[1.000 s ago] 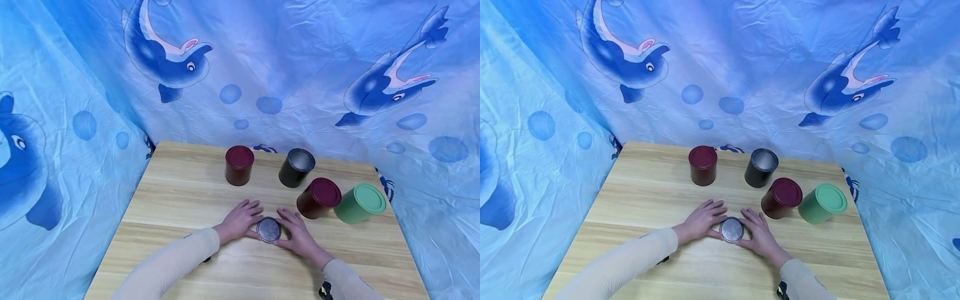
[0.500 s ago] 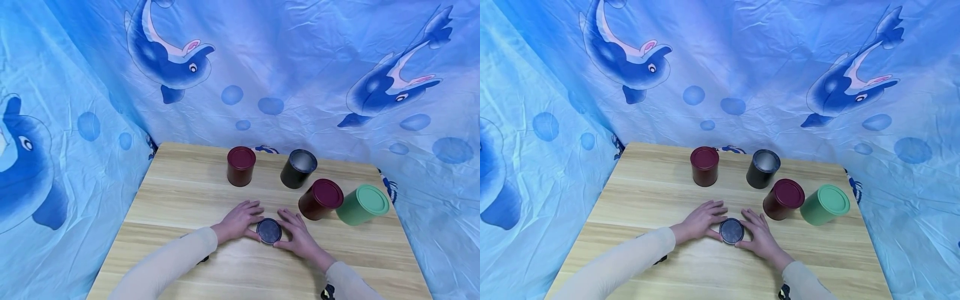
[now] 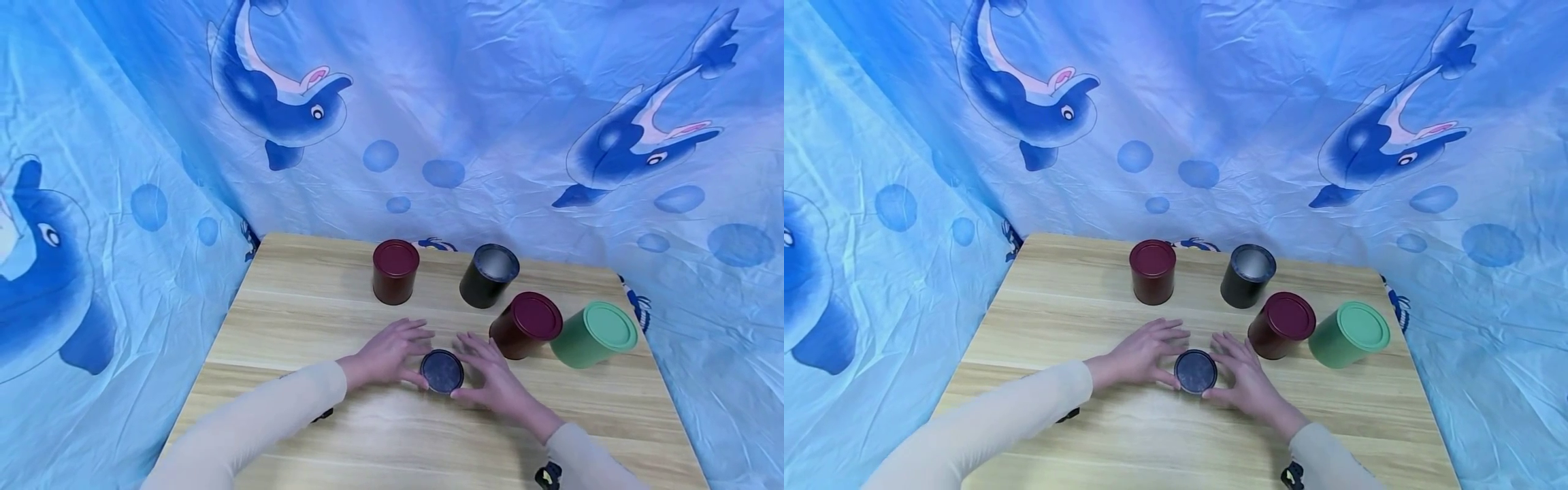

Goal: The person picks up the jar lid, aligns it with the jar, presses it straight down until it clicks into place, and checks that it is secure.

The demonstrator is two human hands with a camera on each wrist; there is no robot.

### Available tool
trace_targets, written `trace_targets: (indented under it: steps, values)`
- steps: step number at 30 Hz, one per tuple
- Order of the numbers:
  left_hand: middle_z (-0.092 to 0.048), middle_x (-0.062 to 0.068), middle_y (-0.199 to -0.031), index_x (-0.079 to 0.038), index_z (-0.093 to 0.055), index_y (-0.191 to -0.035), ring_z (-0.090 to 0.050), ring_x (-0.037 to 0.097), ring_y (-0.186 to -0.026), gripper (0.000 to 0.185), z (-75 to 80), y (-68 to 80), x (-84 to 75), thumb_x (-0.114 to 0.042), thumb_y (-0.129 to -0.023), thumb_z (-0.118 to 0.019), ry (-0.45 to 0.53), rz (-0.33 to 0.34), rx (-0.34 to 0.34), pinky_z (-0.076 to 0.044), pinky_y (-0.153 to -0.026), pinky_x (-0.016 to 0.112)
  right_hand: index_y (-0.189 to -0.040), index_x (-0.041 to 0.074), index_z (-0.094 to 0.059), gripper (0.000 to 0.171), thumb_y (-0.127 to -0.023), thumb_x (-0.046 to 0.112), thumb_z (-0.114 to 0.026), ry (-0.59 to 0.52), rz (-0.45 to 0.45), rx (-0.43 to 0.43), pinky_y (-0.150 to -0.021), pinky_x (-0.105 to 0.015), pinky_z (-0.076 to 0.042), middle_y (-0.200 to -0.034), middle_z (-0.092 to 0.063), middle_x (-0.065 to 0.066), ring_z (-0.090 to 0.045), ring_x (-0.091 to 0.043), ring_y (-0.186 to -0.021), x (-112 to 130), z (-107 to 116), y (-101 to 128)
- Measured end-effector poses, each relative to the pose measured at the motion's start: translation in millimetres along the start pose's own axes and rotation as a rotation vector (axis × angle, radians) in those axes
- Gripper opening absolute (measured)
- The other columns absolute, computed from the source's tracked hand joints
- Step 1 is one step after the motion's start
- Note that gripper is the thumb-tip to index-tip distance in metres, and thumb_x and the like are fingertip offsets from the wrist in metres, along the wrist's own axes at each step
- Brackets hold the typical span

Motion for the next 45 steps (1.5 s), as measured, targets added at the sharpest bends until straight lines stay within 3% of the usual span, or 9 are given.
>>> trace_targets:
  steps: [5,11,18,24,32,38,45]
  values:
    - [-0.057,0.004,-0.159,-0.019,-0.077,-0.136,-0.039,0.030,-0.157,0.072,22.0,-5.2,-1.5,-0.069,-0.083,-0.080,0.007,0.018,0.024,-0.031,-0.128,0.054,-0.130,0.002,-0.076,0.067,-0.076,0.034,-0.098,0.034,0.019,0.001,-0.122,-0.077,-0.016,-0.164,-0.047,-0.019,-0.034,-0.050,-0.154,11.2,17.6,-8.3]
    - [-0.059,0.005,-0.156,-0.018,-0.079,-0.132,-0.042,0.032,-0.155,0.070,49.1,-17.8,-2.7,-0.065,-0.081,-0.085,-0.004,-0.009,-0.001,-0.031,-0.128,0.050,-0.131,0.004,-0.075,0.066,-0.077,0.033,-0.098,0.037,0.009,0.012,-0.121,-0.078,-0.017,-0.166,-0.046,-0.015,-0.033,-0.046,-0.156,17.8,40.1,-19.8]
    - [-0.060,0.007,-0.155,-0.019,-0.079,-0.131,-0.044,0.031,-0.154,0.069,83.5,-43.9,0.5,-0.064,-0.080,-0.086,-0.037,-0.046,-0.020,-0.034,-0.127,0.049,-0.132,0.004,-0.075,0.063,-0.079,0.029,-0.097,0.039,0.030,-0.022,-0.119,-0.081,-0.019,-0.165,-0.045,-0.017,-0.032,-0.047,-0.156,20.6,71.9,-35.4]
    - [-0.059,0.007,-0.156,-0.019,-0.078,-0.133,-0.043,0.033,-0.154,0.070,102.7,-69.0,4.0,-0.066,-0.081,-0.084,-0.090,-0.078,-0.027,-0.033,-0.128,0.049,-0.133,0.004,-0.075,0.064,-0.078,0.026,-0.098,0.081,0.037,-0.054,-0.117,-0.080,-0.025,-0.163,-0.047,-0.019,-0.033,-0.049,-0.155,17.5,98.0,-46.6]
    - [-0.057,0.008,-0.158,-0.017,-0.074,-0.139,-0.041,0.031,-0.156,0.069,113.5,-99.9,6.5,-0.061,-0.086,-0.083,-0.114,-0.076,0.002,-0.031,-0.129,0.046,-0.136,0.001,-0.072,0.064,-0.081,0.024,-0.096,0.117,-0.010,-0.042,-0.120,-0.076,-0.024,-0.165,-0.044,-0.022,-0.030,-0.049,-0.156,7.4,124.7,-56.3]
    - [-0.053,0.005,-0.162,-0.018,-0.069,-0.146,-0.033,0.026,-0.160,0.069,113.9,-121.6,7.9,-0.063,-0.093,-0.074,-0.144,-0.048,0.052,-0.024,-0.132,0.044,-0.140,0.000,-0.068,0.068,-0.085,0.029,-0.094,0.106,-0.075,-0.028,-0.119,-0.076,-0.028,-0.168,-0.039,-0.021,-0.025,-0.050,-0.158,-7.1,140.5,-60.2]
    - [-0.049,0.009,-0.165,-0.013,-0.062,-0.152,-0.032,0.029,-0.160,0.071,111.2,-140.4,10.6,-0.057,-0.097,-0.071,-0.129,-0.058,0.043,-0.028,-0.130,0.047,-0.141,-0.002,-0.067,0.068,-0.086,0.028,-0.093,0.112,-0.071,-0.034,-0.117,-0.075,-0.032,-0.168,-0.037,-0.024,-0.024,-0.051,-0.158,-24.0,153.5,-66.3]
Point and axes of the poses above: each hand's wrist, its own y-axis away from the middle knuckle, its own z-axis out of the back of the hand, x = y × z, the point moved 4 cm from there along -y, towards the middle knuckle
